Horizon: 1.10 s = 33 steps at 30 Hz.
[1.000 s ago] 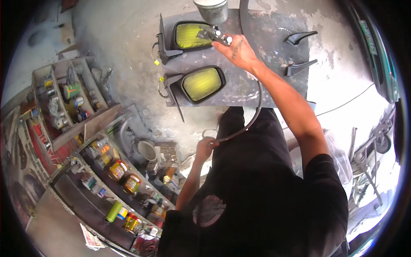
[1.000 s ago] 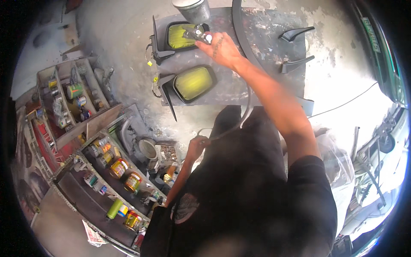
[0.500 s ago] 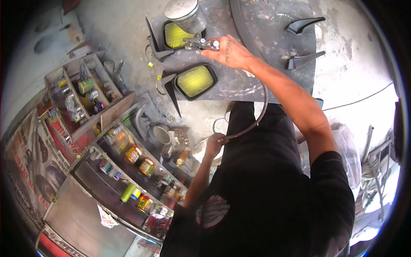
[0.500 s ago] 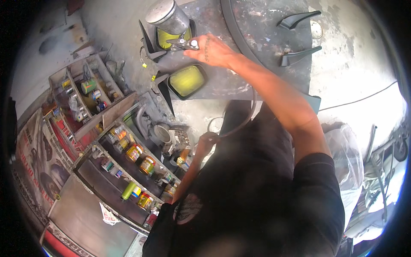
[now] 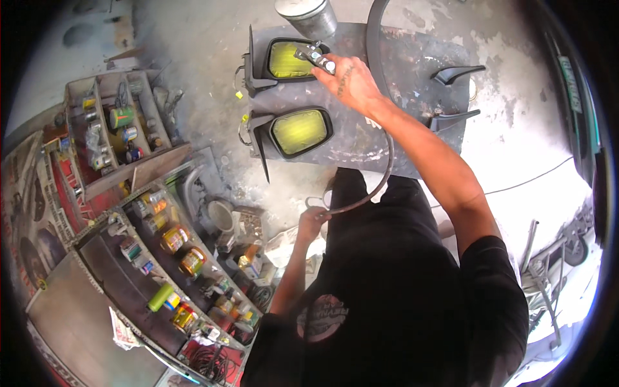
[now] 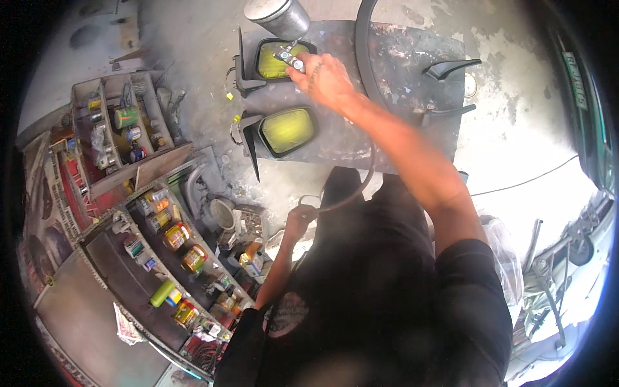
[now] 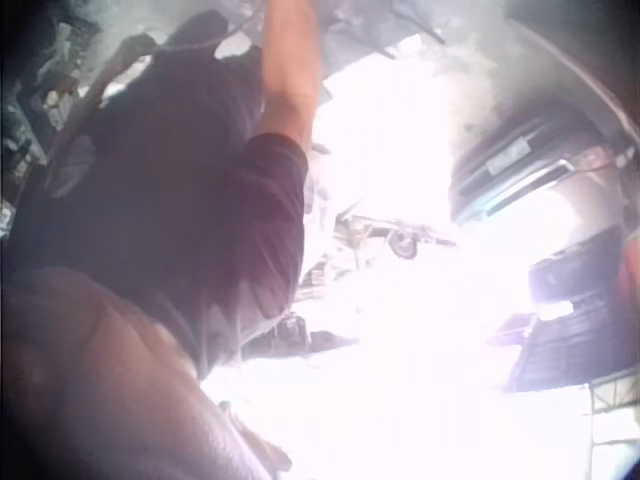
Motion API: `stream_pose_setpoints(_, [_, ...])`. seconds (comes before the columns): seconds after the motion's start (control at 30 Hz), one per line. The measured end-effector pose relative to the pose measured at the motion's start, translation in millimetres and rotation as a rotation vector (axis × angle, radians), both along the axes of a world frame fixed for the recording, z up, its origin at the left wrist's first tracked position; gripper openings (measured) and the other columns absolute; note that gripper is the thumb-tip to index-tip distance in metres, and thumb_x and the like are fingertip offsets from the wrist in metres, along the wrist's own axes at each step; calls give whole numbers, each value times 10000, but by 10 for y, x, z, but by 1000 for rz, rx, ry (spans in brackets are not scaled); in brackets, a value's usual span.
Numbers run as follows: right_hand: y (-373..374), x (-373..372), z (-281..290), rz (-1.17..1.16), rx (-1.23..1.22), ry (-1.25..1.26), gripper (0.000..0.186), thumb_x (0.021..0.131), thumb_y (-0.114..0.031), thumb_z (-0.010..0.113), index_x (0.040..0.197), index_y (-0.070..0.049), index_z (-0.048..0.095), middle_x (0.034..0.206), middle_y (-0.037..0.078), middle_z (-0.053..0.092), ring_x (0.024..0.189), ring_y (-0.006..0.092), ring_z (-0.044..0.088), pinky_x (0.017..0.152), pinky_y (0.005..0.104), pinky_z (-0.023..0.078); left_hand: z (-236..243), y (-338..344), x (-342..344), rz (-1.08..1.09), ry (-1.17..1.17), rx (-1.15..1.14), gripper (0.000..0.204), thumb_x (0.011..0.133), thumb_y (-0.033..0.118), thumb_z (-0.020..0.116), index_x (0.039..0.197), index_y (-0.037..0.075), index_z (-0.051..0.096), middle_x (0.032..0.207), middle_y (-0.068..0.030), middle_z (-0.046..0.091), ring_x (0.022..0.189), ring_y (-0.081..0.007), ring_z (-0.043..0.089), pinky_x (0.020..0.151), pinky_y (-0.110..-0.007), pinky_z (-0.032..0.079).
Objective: The person uses a spray gun to apply paint to two car side mirrors. They hold the mirrors, rotate them to cover all surfaces, and apply multiple coats of paint in a workshop setting.
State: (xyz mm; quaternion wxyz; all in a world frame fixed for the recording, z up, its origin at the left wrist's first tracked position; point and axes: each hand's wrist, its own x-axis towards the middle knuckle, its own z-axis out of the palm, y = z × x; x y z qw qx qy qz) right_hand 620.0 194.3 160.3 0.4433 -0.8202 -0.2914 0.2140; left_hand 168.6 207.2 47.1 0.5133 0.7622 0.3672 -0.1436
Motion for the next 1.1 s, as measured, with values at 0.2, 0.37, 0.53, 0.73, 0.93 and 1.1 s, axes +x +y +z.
stream_pose_setpoints(0.2, [372,-169,327,-6,-83,-120,394,954,-350,653,1134,-2,694,778,276,661,811,472,671,759,503,520,-134,461,112,-111,-89,-61,208,819,127,811,985,34,727,916,-145,723,833,-303,704,745,-387,538])
stream_pose_setpoints(0.37, [229,-228,359,-116,-321,-240,353,944,-352,658,1088,-34,712,913,272,711,906,470,684,820,523,556,-369,676,76,-228,-213,-96,220,801,158,813,981,65,727,935,-142,713,900,-332,690,774,-413,530])
stream_pose_setpoints(0.53, [48,-400,351,-193,-388,-276,390,936,-361,676,1015,20,706,886,291,702,874,479,685,794,518,558,-299,904,225,-452,-113,-101,222,830,179,783,1019,67,748,1012,-141,731,978,-322,696,858,-395,537])
stream_pose_setpoints(0.73, [548,-499,260,-175,-316,-203,394,938,-361,671,981,30,705,873,289,698,881,475,686,801,518,555,-395,1097,163,-483,-117,-113,252,840,237,769,1039,86,734,1018,-136,715,1001,-347,678,859,-425,538])
stream_pose_setpoints(0.93, [979,-669,520,-153,-194,-245,478,911,-373,712,877,103,677,728,322,624,770,488,667,705,482,521,-393,1190,133,-510,-162,-102,298,864,258,753,1090,67,727,1072,-143,717,1031,-352,674,893,-432,530])
stream_pose_setpoints(1.1, [598,-620,453,-205,-316,-274,403,928,-352,690,985,48,702,819,294,679,791,455,685,752,486,548,-436,1219,239,-573,-245,-179,273,867,253,738,1075,77,730,1030,-148,708,1011,-354,666,878,-435,526])
